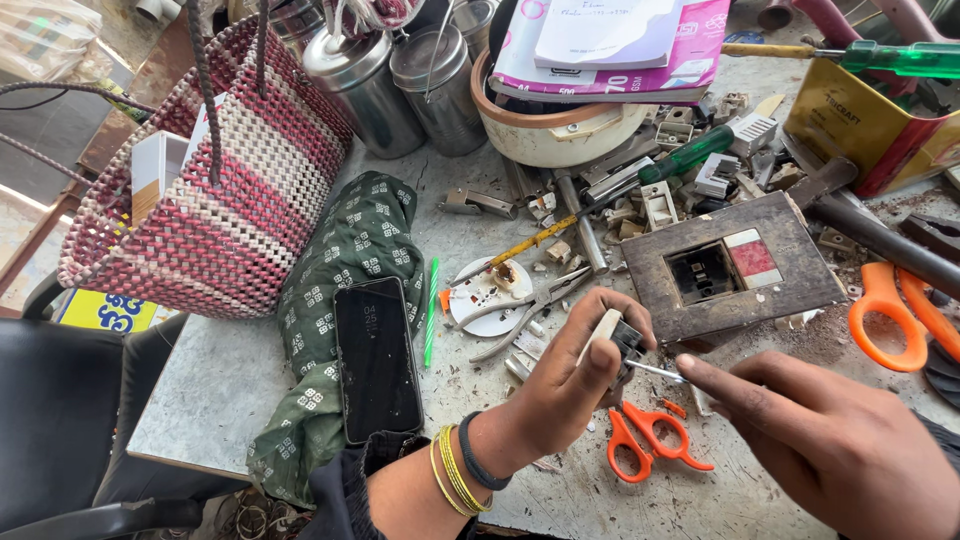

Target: The person disassembles a wall-mounted electrical switch using a screwdriver and pliers. They remove the faceplate, adjust internal components, and reassemble the switch on a cluttered workbench.

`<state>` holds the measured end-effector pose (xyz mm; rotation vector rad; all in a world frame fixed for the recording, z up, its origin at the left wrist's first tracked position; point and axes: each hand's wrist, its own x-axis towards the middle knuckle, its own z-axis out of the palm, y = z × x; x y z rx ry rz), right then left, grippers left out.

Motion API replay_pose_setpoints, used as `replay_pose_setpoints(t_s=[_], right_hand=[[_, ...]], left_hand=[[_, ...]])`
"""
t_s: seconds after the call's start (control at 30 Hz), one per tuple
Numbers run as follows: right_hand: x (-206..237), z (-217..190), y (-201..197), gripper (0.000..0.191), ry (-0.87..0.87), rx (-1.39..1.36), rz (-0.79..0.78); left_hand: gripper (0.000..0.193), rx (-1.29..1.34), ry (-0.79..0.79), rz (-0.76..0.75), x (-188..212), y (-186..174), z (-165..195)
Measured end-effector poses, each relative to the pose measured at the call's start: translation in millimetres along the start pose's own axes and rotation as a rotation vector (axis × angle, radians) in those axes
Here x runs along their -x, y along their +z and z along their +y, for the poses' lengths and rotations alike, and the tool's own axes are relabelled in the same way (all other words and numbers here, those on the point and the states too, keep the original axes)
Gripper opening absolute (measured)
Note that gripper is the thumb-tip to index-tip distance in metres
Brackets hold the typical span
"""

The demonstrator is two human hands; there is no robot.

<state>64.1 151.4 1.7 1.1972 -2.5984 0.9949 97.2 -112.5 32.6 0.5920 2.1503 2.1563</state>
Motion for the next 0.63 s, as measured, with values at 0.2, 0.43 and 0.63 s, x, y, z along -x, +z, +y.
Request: replay_pose_setpoints(t_s=[0.2,0.43,0.63], right_hand=[[1,-5,11,0.067,-0.058,-0.092,-0.018],[-14,-13,18,0.065,0.004,-0.142,-0.036],[-19,-17,-6,0.073,0.346,-0.024,-0.282]], left_hand=[[0.044,0.564,-0.04,0.097,5,16,-12],[0.036,0.703,-0.133,0.21,-1,15,-16],[0.045,0.646,-0.157,0.179,2,6,-18]])
